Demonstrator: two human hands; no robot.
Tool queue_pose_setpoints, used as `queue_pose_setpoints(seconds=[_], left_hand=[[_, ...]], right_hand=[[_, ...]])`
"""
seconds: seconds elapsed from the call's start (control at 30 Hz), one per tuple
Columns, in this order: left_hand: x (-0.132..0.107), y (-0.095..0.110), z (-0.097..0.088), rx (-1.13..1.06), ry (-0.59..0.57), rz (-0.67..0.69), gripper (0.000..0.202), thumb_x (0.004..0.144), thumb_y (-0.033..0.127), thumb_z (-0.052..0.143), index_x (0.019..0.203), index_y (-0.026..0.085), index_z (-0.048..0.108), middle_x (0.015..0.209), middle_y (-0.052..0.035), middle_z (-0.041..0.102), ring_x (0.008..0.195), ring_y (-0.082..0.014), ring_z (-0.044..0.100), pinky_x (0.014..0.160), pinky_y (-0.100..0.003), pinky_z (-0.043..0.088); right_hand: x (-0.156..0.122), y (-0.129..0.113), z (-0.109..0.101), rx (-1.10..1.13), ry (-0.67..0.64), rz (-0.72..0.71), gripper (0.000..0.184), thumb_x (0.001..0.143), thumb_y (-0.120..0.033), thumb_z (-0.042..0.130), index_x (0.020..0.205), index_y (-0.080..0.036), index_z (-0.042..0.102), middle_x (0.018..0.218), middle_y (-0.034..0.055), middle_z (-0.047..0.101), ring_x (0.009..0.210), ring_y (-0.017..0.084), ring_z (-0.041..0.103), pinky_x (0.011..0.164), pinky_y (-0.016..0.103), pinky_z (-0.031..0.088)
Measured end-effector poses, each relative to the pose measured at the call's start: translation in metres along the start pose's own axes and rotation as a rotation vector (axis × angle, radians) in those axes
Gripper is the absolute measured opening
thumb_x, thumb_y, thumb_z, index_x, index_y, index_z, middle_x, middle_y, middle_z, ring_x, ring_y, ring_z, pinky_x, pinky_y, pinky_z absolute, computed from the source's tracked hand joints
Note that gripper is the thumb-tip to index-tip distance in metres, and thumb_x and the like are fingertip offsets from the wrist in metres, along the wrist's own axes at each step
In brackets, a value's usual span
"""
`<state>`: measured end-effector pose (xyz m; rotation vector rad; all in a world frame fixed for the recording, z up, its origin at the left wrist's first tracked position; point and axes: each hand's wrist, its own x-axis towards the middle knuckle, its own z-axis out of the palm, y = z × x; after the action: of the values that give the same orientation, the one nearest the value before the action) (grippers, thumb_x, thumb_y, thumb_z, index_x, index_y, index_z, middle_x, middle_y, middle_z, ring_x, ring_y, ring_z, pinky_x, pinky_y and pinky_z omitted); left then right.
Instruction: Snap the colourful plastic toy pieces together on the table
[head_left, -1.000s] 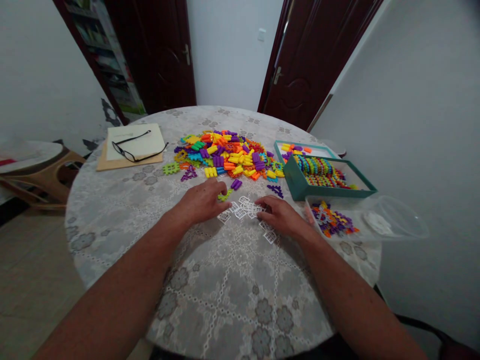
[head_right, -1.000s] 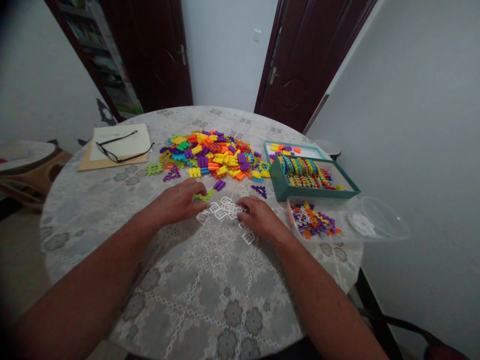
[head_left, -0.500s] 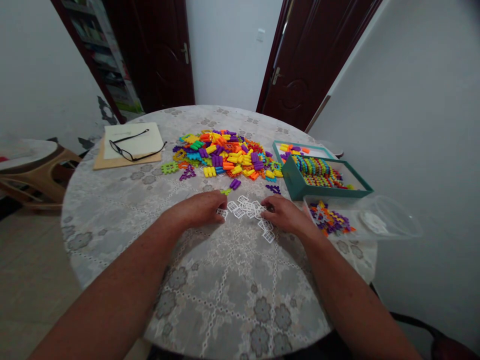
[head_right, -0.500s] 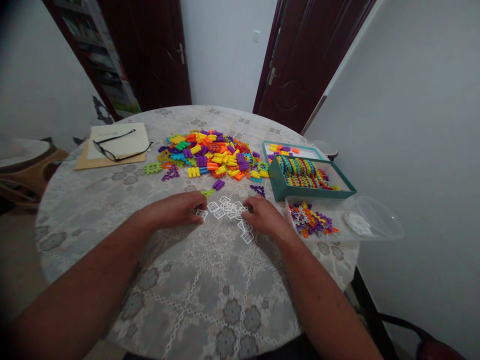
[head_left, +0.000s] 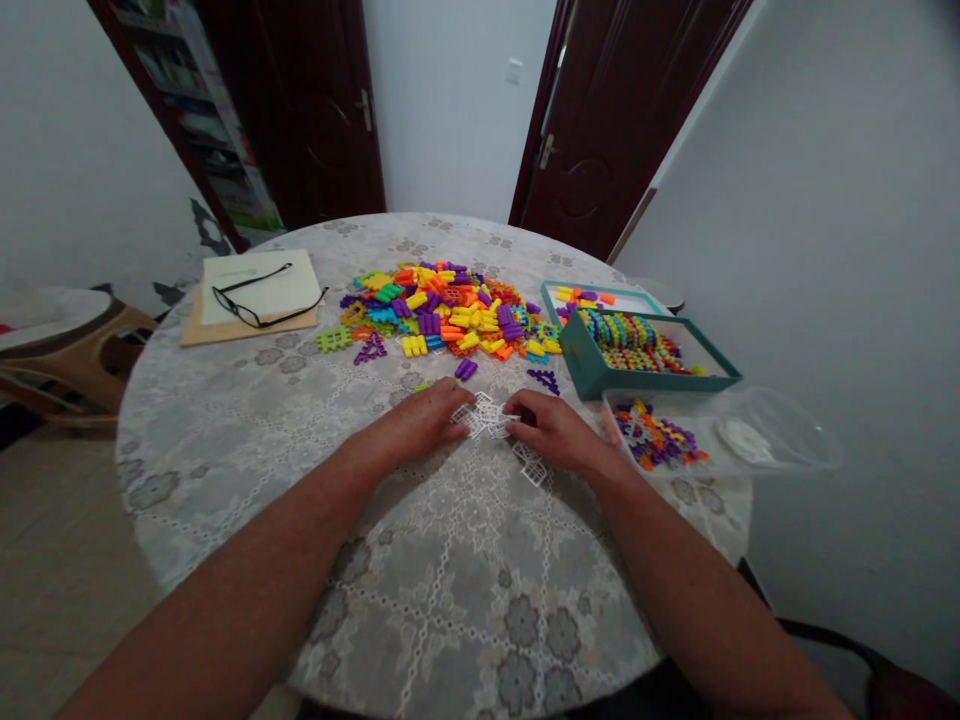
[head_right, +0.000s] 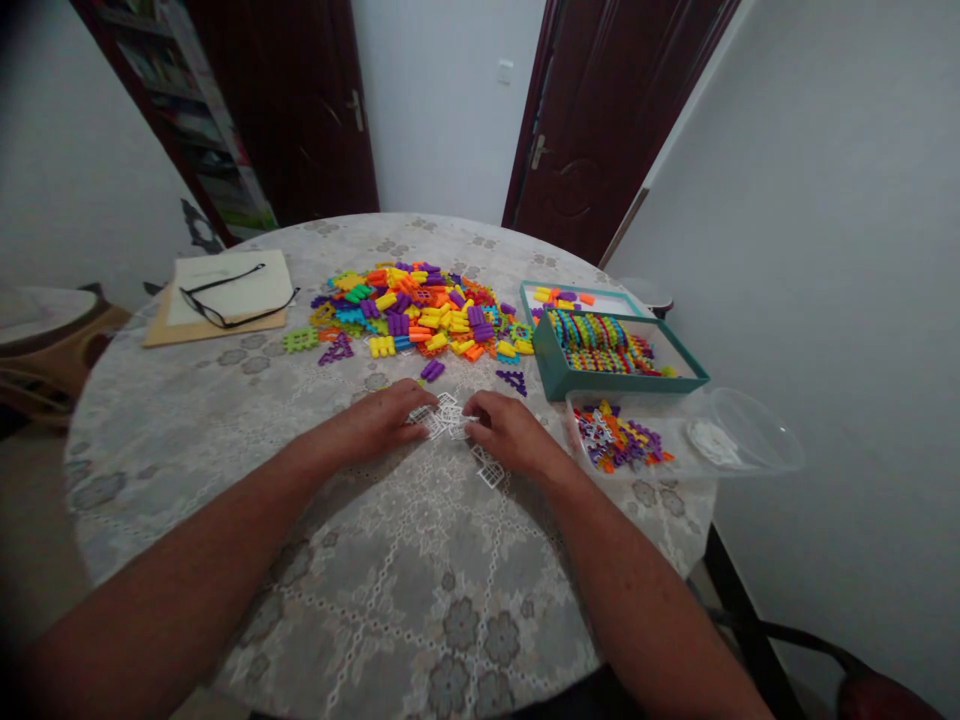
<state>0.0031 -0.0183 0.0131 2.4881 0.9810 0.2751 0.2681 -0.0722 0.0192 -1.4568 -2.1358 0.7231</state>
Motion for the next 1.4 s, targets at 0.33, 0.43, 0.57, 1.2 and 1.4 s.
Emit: queue_pose_setpoints(seconds=[0.33, 0.43, 0.57, 1.2, 1.4], left_hand=[[-0.001, 0.005, 0.0, -0.023, -0.013, -0.095, 0.037, 0.092, 0.027, 0.065, 0.129, 0.024, 0.062, 0.13, -0.0129, 0.066, 0.117, -0.0281, 0.063, 0.106, -0.044, 0.049], [-0.002, 0.007, -0.002, -0.04, -0.007, -0.093, 0.035, 0.092, 0.026, 0.065, 0.127, 0.025, 0.062, 0.13, -0.0114, 0.066, 0.117, -0.0272, 0.063, 0.104, -0.042, 0.05], [-0.002, 0.011, -0.009, -0.043, -0.011, -0.104, 0.027, 0.09, 0.023, 0.066, 0.117, 0.026, 0.065, 0.121, -0.008, 0.069, 0.111, -0.0252, 0.063, 0.1, -0.039, 0.05], [0.007, 0.023, 0.005, -0.226, 0.08, -0.101, 0.034, 0.088, 0.022, 0.069, 0.122, 0.024, 0.067, 0.11, -0.0076, 0.073, 0.096, -0.0231, 0.065, 0.087, -0.036, 0.048], [0.008, 0.019, 0.006, -0.191, 0.084, -0.075, 0.03, 0.089, 0.019, 0.066, 0.118, 0.023, 0.069, 0.118, -0.0106, 0.073, 0.106, -0.0261, 0.066, 0.097, -0.041, 0.05]], right_hand=[[0.011, 0.007, 0.025, -0.117, 0.099, -0.098, 0.043, 0.091, -0.02, 0.072, 0.134, -0.019, 0.065, 0.129, 0.0128, 0.065, 0.124, 0.026, 0.06, 0.11, 0.043, 0.047], [0.01, 0.005, 0.025, -0.123, 0.092, -0.081, 0.051, 0.09, -0.023, 0.074, 0.139, -0.021, 0.062, 0.137, 0.0135, 0.062, 0.13, 0.027, 0.058, 0.115, 0.045, 0.045], [0.011, 0.002, 0.024, -0.14, 0.048, -0.066, 0.052, 0.092, -0.025, 0.073, 0.142, -0.019, 0.061, 0.137, 0.015, 0.063, 0.13, 0.027, 0.058, 0.114, 0.044, 0.046], [0.009, -0.002, 0.018, -0.069, 0.029, -0.062, 0.014, 0.088, -0.02, 0.076, 0.101, -0.021, 0.07, 0.099, 0.0047, 0.068, 0.091, 0.021, 0.063, 0.081, 0.033, 0.047], [0.006, -0.003, 0.019, 0.006, 0.034, -0.036, 0.002, 0.092, -0.021, 0.069, 0.093, -0.023, 0.068, 0.088, 0.0008, 0.071, 0.082, 0.018, 0.064, 0.074, 0.029, 0.044]])
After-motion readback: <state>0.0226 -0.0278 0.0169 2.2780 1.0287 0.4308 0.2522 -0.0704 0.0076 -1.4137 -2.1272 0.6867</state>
